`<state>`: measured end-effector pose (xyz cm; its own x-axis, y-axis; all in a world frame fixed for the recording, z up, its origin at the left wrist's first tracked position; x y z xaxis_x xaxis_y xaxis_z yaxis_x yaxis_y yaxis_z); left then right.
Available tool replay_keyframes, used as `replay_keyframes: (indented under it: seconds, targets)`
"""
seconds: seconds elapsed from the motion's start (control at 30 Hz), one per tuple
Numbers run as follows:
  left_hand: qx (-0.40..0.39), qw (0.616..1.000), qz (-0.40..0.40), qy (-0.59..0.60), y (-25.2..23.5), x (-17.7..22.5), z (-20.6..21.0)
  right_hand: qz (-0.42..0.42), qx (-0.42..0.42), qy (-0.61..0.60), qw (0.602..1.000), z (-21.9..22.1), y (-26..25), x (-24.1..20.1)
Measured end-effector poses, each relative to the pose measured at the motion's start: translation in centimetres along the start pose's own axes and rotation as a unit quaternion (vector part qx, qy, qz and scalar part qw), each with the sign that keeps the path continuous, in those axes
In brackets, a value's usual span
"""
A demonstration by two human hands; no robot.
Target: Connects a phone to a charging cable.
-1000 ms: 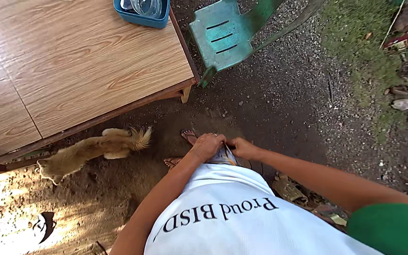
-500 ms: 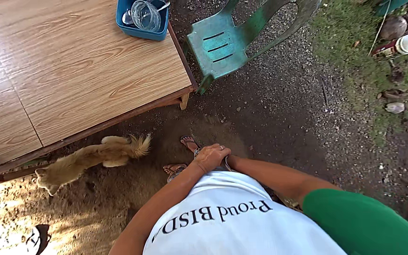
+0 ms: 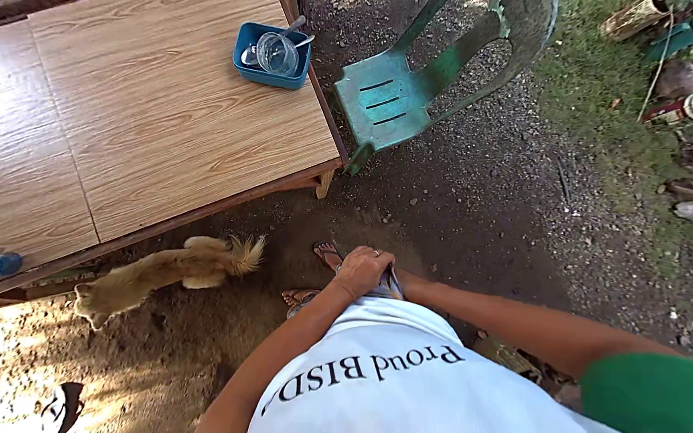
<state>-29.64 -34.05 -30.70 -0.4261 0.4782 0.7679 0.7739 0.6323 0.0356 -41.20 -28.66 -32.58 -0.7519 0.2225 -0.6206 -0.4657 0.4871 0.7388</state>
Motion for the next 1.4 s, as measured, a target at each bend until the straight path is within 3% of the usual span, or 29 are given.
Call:
replay_keyframes:
  seconds: [0.13, 0.23, 0.3, 0.37, 0.43, 0.5, 0.6, 0.67, 0.77, 0.87, 0.93, 1.0, 1.1, 1.23, 1.33, 1.4]
  targets:
    - [-0.064, 0.996, -0.039, 0.044, -0.2, 0.1, 0.1, 0.044, -0.044, -0.015, 0.998, 0.3, -0.9, -0.1]
    - [-0.224, 0.962, -0.132, 0.082, 0.0, -0.7, 0.9, 0.014, -0.107, 0.009, 0.994, -2.7, -0.2, 0.3]
    - [-0.307, 0.933, -0.164, 0.094, 0.8, -1.3, 2.5, -0.023, -0.013, -0.107, 0.994, -6.2, 1.0, 2.6]
    - [-0.319, 0.930, -0.151, 0.107, 1.6, -1.6, 4.2, 0.001, 0.172, -0.309, 0.935, -9.2, 1.9, 6.9]
    - [-0.303, 0.935, -0.138, 0.122, 2.0, -1.6, 4.6, 0.085, 0.253, -0.371, 0.890, -10.4, 2.2, 11.2]
    - [-0.299, 0.933, -0.157, 0.123, 2.0, -1.6, 4.3, 0.135, 0.217, -0.323, 0.911, -8.6, 2.3, 13.6]
    - [-0.297, 0.938, -0.134, 0.120, 1.6, -1.8, 4.3, 0.150, 0.029, -0.245, 0.957, -4.1, 1.6, 12.7]
    - [-0.278, 0.950, -0.065, 0.124, 1.1, -1.2, 4.3, 0.173, -0.081, -0.211, 0.959, -2.1, 1.6, 10.8]
    - [-0.288, 0.953, -0.004, 0.090, -0.2, -0.4, 3.7, 0.227, -0.145, -0.204, 0.941, -1.7, 2.3, 9.5]
    - [-0.301, 0.952, -0.033, 0.050, -0.8, -0.4, 2.6, 0.265, -0.145, -0.247, 0.921, -1.9, 3.5, 7.5]
    - [-0.227, 0.968, -0.084, 0.064, -1.9, -0.6, 1.4, 0.244, -0.099, -0.300, 0.917, -2.0, 3.3, 4.7]
    - [-0.160, 0.982, -0.073, 0.065, -3.0, 0.0, 0.9, 0.216, -0.079, -0.277, 0.933, -2.2, 2.2, 2.3]
    - [-0.119, 0.989, -0.047, 0.068, -2.8, 1.1, 1.4, 0.146, -0.069, -0.180, 0.970, -1.2, 0.7, 2.2]
    - [-0.181, 0.954, -0.112, 0.209, -1.3, -0.4, 3.0, 0.064, -0.041, -0.085, 0.993, -1.6, 0.9, 1.4]
    - [-0.293, 0.927, -0.107, 0.210, -0.2, -1.8, 3.9, 0.121, -0.120, -0.156, 0.973, -4.9, 1.9, 3.2]
    - [-0.355, 0.914, -0.098, 0.171, -0.8, -1.9, 3.1, 0.182, -0.100, -0.176, 0.962, -8.6, 0.6, 5.4]
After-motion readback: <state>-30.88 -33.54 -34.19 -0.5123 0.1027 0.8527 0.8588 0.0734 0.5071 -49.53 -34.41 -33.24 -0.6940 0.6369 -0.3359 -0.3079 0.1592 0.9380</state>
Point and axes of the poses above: each hand's wrist, its own y-axis away from the middle knuckle, its own z-axis out of the palm, x = y × z, the point moved 4 cm from there along -y, towards the middle knuckle, and after that the axes turned 1 degree about -y, right-handed, at the moved point
